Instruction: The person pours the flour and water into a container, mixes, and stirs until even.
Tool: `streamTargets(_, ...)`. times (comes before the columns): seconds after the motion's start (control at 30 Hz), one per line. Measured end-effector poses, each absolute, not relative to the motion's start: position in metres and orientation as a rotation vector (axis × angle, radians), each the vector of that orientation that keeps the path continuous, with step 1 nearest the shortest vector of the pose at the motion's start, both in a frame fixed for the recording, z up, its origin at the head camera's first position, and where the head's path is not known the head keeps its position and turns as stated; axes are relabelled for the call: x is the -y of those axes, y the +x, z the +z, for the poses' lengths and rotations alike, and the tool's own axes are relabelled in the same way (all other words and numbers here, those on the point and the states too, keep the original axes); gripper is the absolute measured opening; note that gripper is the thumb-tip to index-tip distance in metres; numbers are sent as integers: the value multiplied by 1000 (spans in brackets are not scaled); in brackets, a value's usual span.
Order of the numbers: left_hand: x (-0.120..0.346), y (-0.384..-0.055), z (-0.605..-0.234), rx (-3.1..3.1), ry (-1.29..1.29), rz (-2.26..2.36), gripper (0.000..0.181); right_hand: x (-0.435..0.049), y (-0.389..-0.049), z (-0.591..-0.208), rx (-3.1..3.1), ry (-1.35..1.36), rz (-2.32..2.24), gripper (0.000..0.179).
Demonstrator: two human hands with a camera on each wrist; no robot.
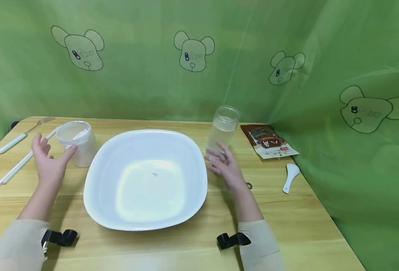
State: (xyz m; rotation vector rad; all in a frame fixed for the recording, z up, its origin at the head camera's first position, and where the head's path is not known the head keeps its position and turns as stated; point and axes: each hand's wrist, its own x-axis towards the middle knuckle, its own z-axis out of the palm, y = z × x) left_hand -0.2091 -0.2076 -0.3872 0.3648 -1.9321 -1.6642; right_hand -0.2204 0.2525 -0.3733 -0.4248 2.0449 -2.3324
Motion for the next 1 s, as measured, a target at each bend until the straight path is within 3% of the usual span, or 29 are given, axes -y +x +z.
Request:
streamTargets(0.13,204,-198,-388,1848,290,-1639,60,-265,-244,-374,-2449,-220,-2474,56)
streamTargets(0.27,191,-181,-383,1906,130,-1904,43,-252,-246,-353,-2791,182,-2282,73)
streamTargets(0.47,173,-155,-372,1980,-104,-2359,56,-244,-260,-354,-2810,236,-2010,100)
streamTargets(0.83,165,-153,-378,2012,-298,-2495,55,-237,-295,-370,-2892,318,-2059,103)
streamTargets(1.0,164,-153,-380,2027,-306,-2520,59,-234,-304,-372,-2929,343,-2108,93)
